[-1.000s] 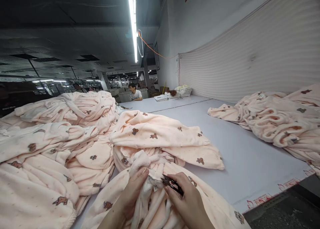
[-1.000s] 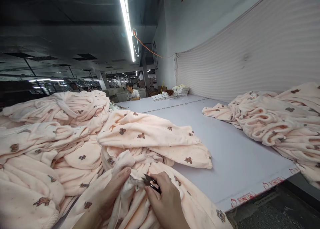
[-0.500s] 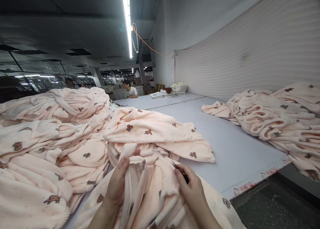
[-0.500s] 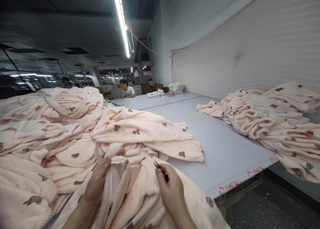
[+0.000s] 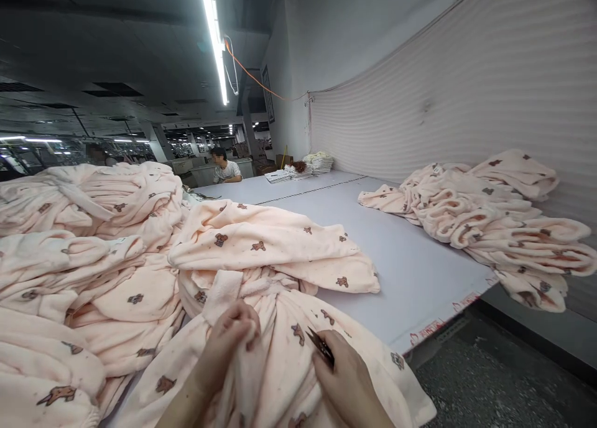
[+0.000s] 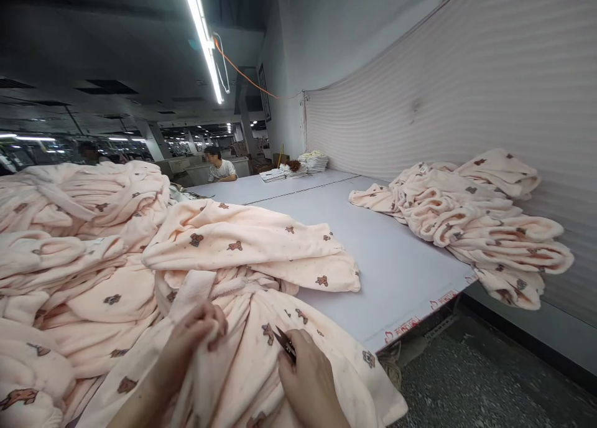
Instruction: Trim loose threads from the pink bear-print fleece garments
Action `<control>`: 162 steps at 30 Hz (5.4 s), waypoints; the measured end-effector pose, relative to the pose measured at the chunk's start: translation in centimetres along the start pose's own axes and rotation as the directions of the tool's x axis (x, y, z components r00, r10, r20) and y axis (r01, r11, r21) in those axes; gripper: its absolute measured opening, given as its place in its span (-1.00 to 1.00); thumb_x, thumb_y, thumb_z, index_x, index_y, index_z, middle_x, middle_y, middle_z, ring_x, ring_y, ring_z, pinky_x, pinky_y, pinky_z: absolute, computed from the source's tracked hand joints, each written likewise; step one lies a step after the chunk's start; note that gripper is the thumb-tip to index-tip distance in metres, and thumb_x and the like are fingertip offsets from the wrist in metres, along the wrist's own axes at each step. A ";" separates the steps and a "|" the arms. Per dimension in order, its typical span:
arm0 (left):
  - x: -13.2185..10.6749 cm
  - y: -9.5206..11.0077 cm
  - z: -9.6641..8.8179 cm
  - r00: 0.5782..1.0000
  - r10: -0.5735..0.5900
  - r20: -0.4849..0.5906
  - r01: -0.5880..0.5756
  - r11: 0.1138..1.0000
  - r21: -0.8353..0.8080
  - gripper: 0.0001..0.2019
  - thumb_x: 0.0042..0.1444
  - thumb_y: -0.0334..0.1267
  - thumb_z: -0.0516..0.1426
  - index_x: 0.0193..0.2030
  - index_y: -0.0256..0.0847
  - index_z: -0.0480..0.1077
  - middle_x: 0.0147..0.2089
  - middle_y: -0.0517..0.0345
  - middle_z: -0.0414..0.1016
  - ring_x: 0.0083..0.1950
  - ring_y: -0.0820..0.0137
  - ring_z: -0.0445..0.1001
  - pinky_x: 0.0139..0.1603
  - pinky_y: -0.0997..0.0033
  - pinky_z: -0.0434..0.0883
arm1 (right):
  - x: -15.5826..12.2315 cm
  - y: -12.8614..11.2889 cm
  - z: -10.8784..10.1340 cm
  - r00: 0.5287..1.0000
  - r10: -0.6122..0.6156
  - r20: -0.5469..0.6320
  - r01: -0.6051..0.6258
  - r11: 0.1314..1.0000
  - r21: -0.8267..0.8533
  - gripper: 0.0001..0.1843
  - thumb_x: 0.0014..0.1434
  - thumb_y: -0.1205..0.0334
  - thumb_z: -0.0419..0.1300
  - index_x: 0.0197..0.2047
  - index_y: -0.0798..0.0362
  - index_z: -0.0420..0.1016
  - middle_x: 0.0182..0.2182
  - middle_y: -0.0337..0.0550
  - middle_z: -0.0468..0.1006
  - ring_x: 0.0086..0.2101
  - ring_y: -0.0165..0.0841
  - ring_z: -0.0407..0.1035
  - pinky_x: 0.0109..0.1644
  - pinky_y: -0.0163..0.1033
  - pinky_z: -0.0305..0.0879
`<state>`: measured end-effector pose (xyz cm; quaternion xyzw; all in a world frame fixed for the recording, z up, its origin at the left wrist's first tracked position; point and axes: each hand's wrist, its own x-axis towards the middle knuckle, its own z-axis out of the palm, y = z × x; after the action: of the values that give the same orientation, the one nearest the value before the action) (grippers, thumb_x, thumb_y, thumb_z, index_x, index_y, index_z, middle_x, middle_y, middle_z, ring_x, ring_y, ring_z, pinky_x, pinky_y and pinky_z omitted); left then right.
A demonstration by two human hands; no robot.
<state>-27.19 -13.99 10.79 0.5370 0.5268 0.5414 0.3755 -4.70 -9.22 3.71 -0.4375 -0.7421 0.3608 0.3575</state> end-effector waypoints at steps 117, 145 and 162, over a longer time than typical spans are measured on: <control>-0.3 -0.8 7.2 0.893 -0.096 0.439 -0.334 0.511 0.792 -0.93 -0.05 -0.32 0.15 -0.52 -0.18 0.36 -0.48 0.16 0.44 -0.39 0.29 0.34 -0.14 0.24 0.16 | -0.8 0.9 1.6 0.970 0.078 -0.232 0.041 0.882 0.469 -0.92 0.21 0.22 0.05 -0.33 0.02 0.28 -0.41 -0.28 0.38 -0.35 -0.37 0.34 -0.25 -0.35 0.31; -2.5 -2.4 2.8 0.972 -0.115 0.207 0.032 0.931 0.364 -0.82 0.10 -0.17 0.12 -0.27 -0.16 0.51 -0.29 0.09 0.45 -0.14 0.20 0.36 -0.05 0.29 0.24 | -0.5 -0.8 1.9 0.950 -0.155 -0.272 0.159 0.987 -0.006 -0.83 0.11 0.38 0.04 -0.22 -0.02 0.33 -0.38 -0.25 0.49 -0.38 -0.34 0.42 -0.30 -0.31 0.26; -0.4 -0.9 2.1 0.841 -0.412 0.351 0.496 0.847 -0.194 -0.72 -0.09 -0.29 0.21 -0.20 -0.31 0.57 -0.34 0.09 0.57 -0.24 0.31 0.43 -0.17 0.42 0.28 | 0.3 -2.6 -0.5 0.995 -0.090 0.043 0.087 0.994 0.066 -0.83 0.21 0.21 0.14 -0.23 -0.06 0.57 -0.30 -0.20 0.57 -0.25 -0.28 0.45 -0.19 -0.27 0.30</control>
<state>-25.18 -13.90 9.51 0.4123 0.4963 0.4173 0.6399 -5.44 -9.77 6.23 -0.3840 -0.7569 0.3782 0.3696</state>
